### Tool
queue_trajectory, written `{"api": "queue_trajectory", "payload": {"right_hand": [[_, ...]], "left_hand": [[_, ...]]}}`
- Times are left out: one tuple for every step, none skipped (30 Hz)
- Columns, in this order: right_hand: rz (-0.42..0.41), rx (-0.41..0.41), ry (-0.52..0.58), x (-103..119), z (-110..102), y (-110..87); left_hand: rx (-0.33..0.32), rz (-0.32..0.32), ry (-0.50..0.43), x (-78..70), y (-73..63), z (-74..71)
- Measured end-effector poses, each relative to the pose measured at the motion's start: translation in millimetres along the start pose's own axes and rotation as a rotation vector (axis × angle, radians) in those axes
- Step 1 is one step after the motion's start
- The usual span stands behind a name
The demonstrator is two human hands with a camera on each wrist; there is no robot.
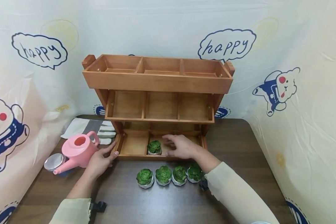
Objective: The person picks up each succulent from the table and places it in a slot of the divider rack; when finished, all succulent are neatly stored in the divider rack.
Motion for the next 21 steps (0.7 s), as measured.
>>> {"api": "queue_trajectory", "payload": {"right_hand": [[0.002, -0.001, -0.003, -0.3, -0.2, -2.5], [0.005, -0.001, -0.002, -0.6, -0.3, -5.1], [0.003, -0.004, -0.002, -1.4, -0.1, -7.5], [0.001, -0.007, 0.0, -1.8, 0.0, -10.3], [0.001, -0.011, 0.005, -2.3, 0.1, -13.1], [0.001, -0.015, 0.009, -2.9, 0.1, -16.0], [0.001, -0.019, 0.017, -3.5, 0.2, -18.7], [0.002, -0.024, 0.027, -4.0, 0.3, -21.4], [0.005, -0.028, 0.035, -4.2, 0.3, -24.2], [0.011, -0.031, 0.046, -4.5, 0.3, -26.9], [0.016, -0.033, 0.054, -5.1, 0.5, -29.2], [0.02, -0.037, 0.061, -5.9, 0.7, -31.6], [0.025, -0.039, 0.069, -6.6, 1.0, -33.8], [0.026, -0.043, 0.074, -7.1, 1.4, -36.0], [0.024, -0.048, 0.075, -7.6, 1.7, -38.1], [0.018, -0.053, 0.08, -8.1, 2.1, -40.1], [0.012, -0.057, 0.084, -8.4, 2.4, -42.2], [0.005, -0.063, 0.088, -8.8, 2.8, -44.2], [0.002, -0.067, 0.09, -9.2, 3.2, -46.5], [0.001, -0.072, 0.091, -9.8, 3.7, -48.9], [-0.003, -0.077, 0.093, -10.6, 4.4, -51.3]], "left_hand": [[0.001, -0.001, 0.002, 0.2, 0.0, 0.2], [-0.001, -0.004, 0.002, 0.4, -0.1, 0.2], [-0.001, -0.006, 0.003, 0.7, -0.4, 0.3], [-0.001, -0.007, 0.003, 1.1, -0.4, 0.5], [-0.001, -0.008, 0.003, 1.3, -0.7, 0.6], [-0.002, -0.008, 0.005, 1.4, -1.0, 0.5], [-0.002, -0.006, 0.005, 1.5, -1.2, 0.4], [-0.003, -0.004, 0.005, 1.5, -1.3, 0.2], [-0.002, 0.005, 0.007, 1.1, -1.7, 0.2], [-0.002, 0.008, 0.007, 0.9, -1.8, 0.1], [-0.002, 0.009, 0.007, 0.5, -2.1, 0.0], [-0.003, 0.01, 0.008, 0.3, -2.3, -0.1], [-0.002, 0.011, 0.008, 0.2, -2.3, -0.3], [-0.002, 0.011, 0.01, 0.1, -2.3, -0.6], [-0.002, 0.012, 0.012, -0.2, -2.4, -0.7], [-0.004, 0.008, 0.012, -0.2, -2.1, -0.8], [-0.005, 0.009, 0.012, -0.4, -1.9, -0.9], [-0.007, 0.01, 0.013, -0.6, -1.8, -1.0], [-0.007, 0.011, 0.012, -0.8, -1.5, -0.7], [-0.007, 0.013, 0.012, -1.1, -1.2, -0.4], [-0.005, 0.013, 0.01, -1.3, -1.0, 0.1]]}}
Point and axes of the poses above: each hand's wrist, its own y-axis towards the middle knuckle, its own z-axis out of the palm, x = y × z, the point moved 5 cm from there along y, towards the middle knuckle, and after that the axes turned 10 degrees about x, right-handed, at the moved point
